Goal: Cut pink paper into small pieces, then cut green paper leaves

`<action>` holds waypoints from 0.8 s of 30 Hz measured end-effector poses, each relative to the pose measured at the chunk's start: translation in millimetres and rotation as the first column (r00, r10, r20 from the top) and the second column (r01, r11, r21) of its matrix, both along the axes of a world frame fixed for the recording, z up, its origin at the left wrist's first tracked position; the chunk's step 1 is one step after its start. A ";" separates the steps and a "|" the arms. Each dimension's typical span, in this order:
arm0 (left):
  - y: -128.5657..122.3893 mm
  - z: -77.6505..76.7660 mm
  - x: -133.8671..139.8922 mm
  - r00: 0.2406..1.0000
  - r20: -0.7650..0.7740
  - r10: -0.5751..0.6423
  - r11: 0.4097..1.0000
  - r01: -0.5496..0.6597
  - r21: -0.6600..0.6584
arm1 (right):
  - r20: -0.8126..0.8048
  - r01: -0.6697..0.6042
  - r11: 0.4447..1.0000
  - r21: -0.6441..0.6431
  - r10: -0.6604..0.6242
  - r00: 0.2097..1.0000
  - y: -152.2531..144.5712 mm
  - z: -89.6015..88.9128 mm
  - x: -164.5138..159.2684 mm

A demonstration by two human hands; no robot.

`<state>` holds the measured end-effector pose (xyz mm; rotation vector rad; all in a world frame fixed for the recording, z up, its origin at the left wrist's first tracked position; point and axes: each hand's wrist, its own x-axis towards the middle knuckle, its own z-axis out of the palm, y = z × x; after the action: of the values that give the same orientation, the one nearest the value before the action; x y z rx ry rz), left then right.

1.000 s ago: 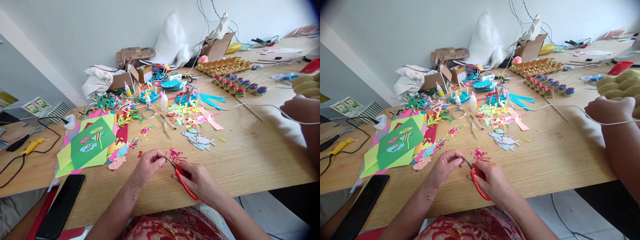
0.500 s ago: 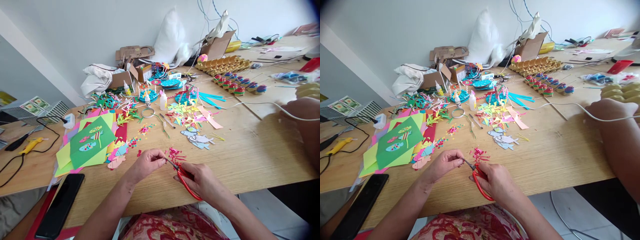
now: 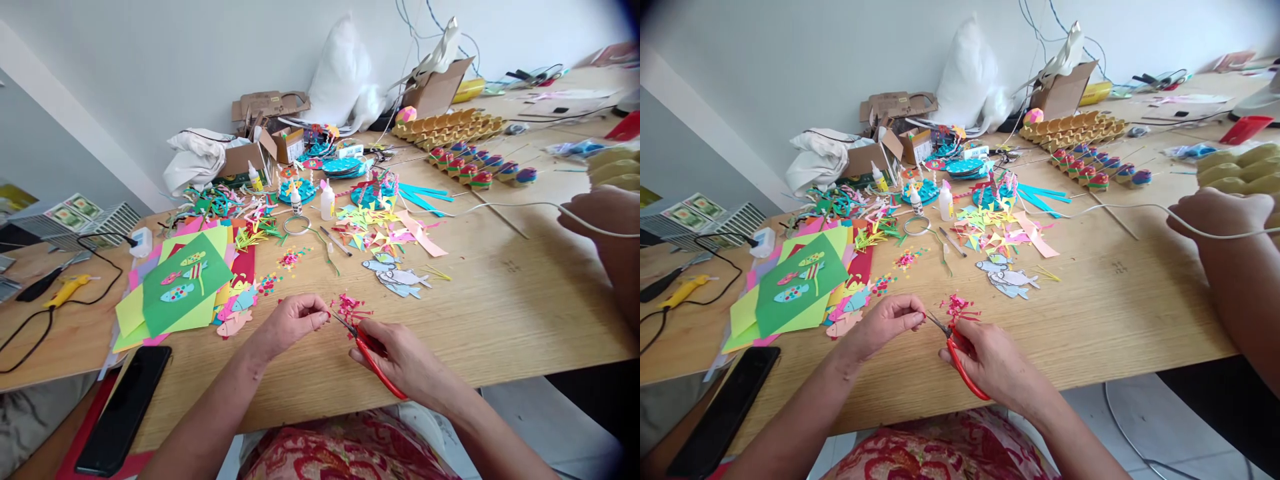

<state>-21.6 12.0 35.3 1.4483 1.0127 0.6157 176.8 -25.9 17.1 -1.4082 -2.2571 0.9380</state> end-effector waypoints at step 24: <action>-10.7 -14.1 15.4 0.978 -0.159 0.133 0.958 -0.086 0.274 | -0.478 0.283 0.949 -0.137 -0.314 0.821 21.3 -1.9 -29.3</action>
<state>-6.2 1.3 21.2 1.7144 1.1901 0.7361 147.5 -4.6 15.1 -1.3074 -1.5894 1.1117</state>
